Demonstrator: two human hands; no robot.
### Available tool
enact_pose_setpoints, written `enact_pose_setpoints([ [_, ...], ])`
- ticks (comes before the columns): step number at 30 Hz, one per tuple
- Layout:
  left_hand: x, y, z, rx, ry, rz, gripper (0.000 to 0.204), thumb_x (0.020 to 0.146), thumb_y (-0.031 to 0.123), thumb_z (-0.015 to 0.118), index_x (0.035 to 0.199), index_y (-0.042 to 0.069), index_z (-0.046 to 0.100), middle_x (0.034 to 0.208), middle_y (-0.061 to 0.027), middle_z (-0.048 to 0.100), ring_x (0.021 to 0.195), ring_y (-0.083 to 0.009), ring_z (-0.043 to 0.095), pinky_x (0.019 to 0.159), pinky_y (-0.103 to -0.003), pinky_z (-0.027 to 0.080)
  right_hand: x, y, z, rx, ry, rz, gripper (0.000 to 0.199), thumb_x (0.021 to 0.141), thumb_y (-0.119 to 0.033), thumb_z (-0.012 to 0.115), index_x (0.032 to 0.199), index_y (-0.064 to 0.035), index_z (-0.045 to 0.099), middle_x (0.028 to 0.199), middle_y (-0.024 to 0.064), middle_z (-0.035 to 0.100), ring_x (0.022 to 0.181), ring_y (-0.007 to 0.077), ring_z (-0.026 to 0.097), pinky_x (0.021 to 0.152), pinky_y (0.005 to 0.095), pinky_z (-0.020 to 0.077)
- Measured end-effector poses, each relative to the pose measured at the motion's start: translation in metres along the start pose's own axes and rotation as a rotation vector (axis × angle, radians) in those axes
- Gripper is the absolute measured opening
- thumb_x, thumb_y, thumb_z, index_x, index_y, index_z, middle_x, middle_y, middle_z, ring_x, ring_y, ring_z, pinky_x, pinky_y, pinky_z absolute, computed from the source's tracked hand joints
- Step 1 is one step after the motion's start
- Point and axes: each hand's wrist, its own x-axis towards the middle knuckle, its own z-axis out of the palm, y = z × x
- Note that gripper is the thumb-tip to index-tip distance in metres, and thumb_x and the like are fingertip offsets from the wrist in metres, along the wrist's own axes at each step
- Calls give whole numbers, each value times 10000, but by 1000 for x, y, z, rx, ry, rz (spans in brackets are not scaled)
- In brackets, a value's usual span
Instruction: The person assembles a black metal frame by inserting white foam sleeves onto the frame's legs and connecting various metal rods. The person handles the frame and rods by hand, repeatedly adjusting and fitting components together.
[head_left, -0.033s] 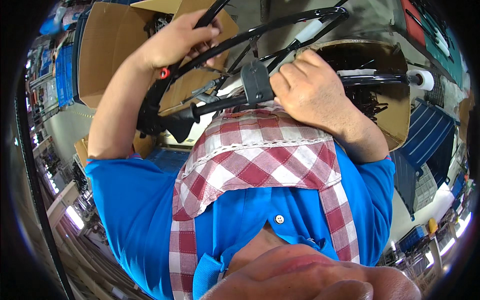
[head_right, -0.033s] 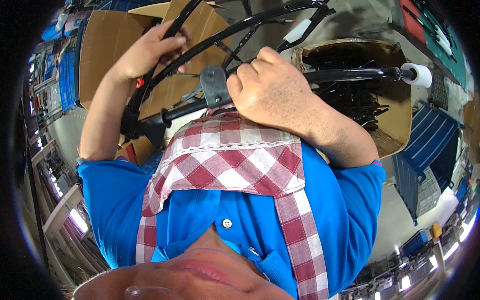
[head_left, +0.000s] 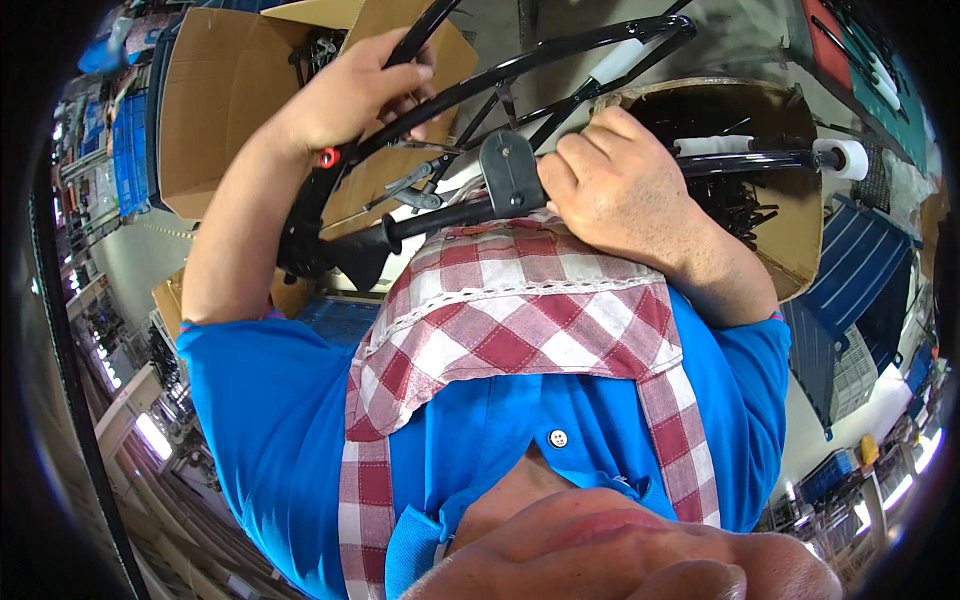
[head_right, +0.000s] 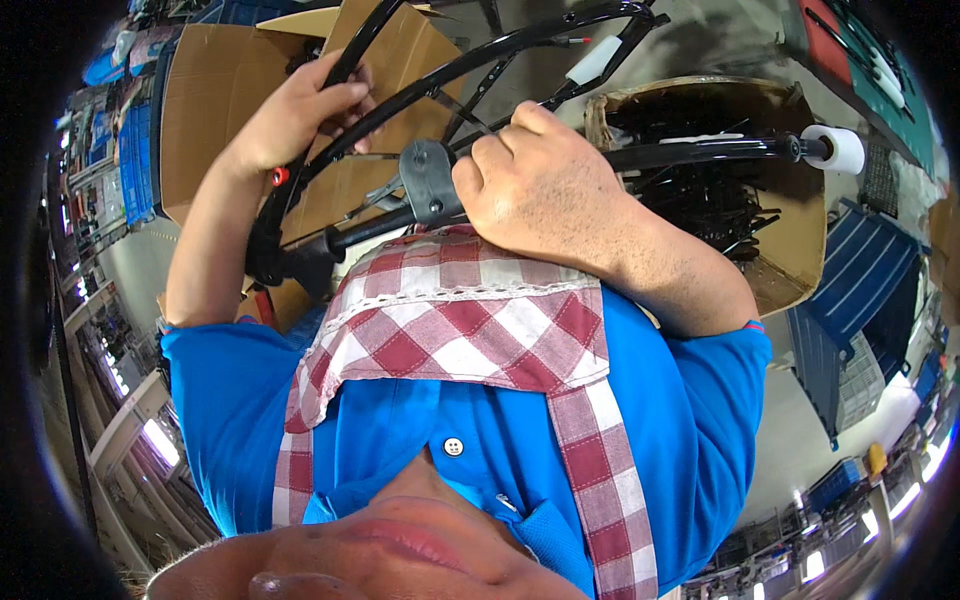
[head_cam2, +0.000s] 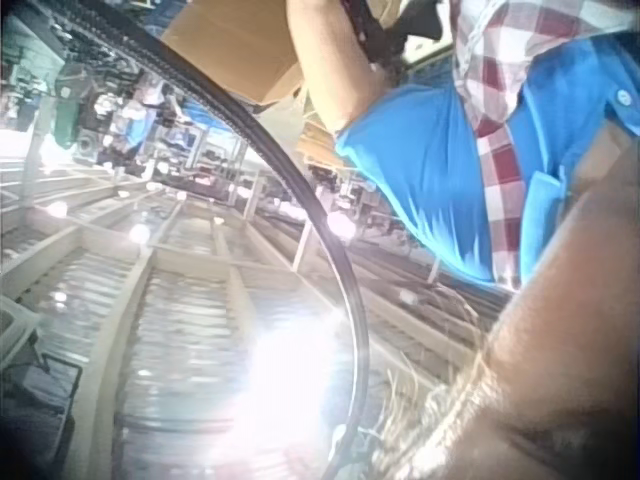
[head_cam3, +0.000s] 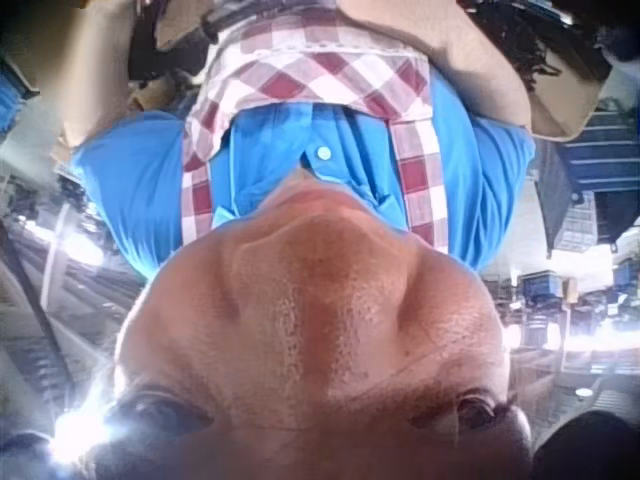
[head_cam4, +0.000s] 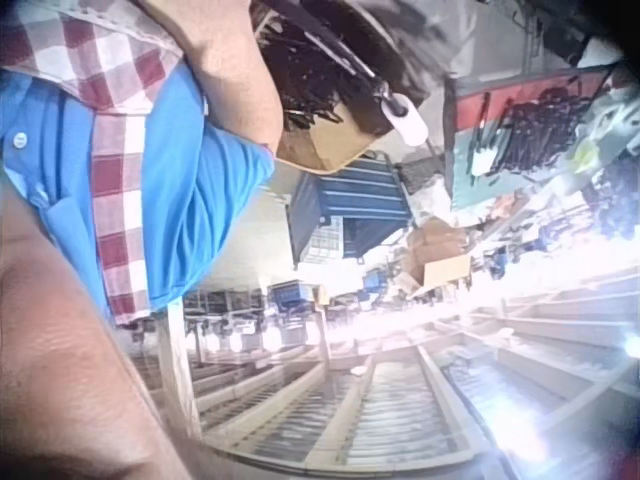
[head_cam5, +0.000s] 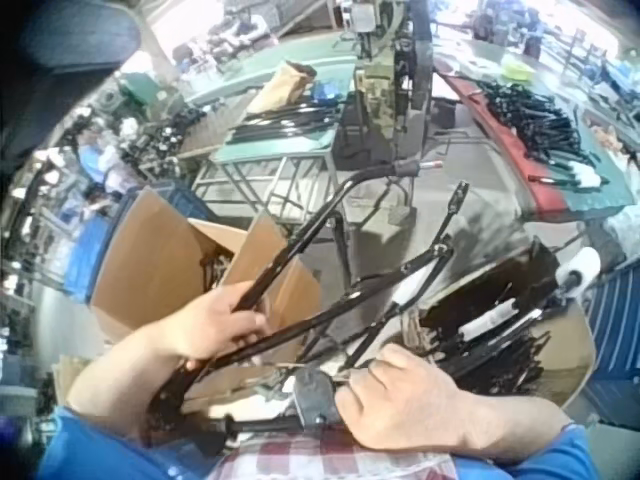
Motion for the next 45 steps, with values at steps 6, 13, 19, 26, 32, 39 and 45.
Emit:
enact_pose_setpoints([
  [6,-21,1,28,-74,83,72,84,917,54,502,982,6,480,781,-83,624,651,-130,655,605,-250,499,-22,-4,-19,190,-105,58,94,752,-139,651,772,-61,603,709,54,579,703,191,623,755,314,454],
  [13,-22,-8,38,-19,128,104,67,922,49,489,960,-6,489,790,-76,629,699,-127,650,651,-265,493,-46,16,-31,223,-343,313,437,808,-496,710,832,-69,621,726,73,606,740,256,649,742,380,480],
  [19,-19,-20,32,-36,78,106,87,922,42,493,989,-10,511,925,-129,668,822,-137,657,758,-280,518,-68,20,-26,367,-355,349,450,785,-521,726,795,-82,627,659,57,577,639,259,611,673,358,458],
  [26,-18,-36,26,-178,117,101,132,930,36,477,1049,-1,522,1090,-194,672,978,-198,666,886,-323,531,-65,12,-20,324,-258,289,400,781,-465,758,752,-89,623,626,28,547,603,203,593,619,338,422],
  [32,-17,-40,30,-212,127,94,112,973,107,468,1043,26,503,1087,-195,681,996,-223,675,886,-338,536,-80,1,-30,288,-273,310,401,768,-450,767,817,-66,660,632,15,568,603,174,592,617,327,430],
  [39,1,-52,19,-240,284,152,226,1035,198,460,1102,-4,534,1006,-162,661,880,-195,670,789,-278,547,-95,-4,-35,285,-255,371,343,788,-391,769,843,-70,662,663,43,604,638,217,624,637,337,463],
  [45,8,-46,8,-510,419,12,194,1025,177,475,1015,-6,536,879,-146,652,738,-231,667,638,-332,550,-115,-11,-31,315,-280,447,334,806,-381,751,849,-64,654,665,55,598,654,236,631,644,365,474],
])
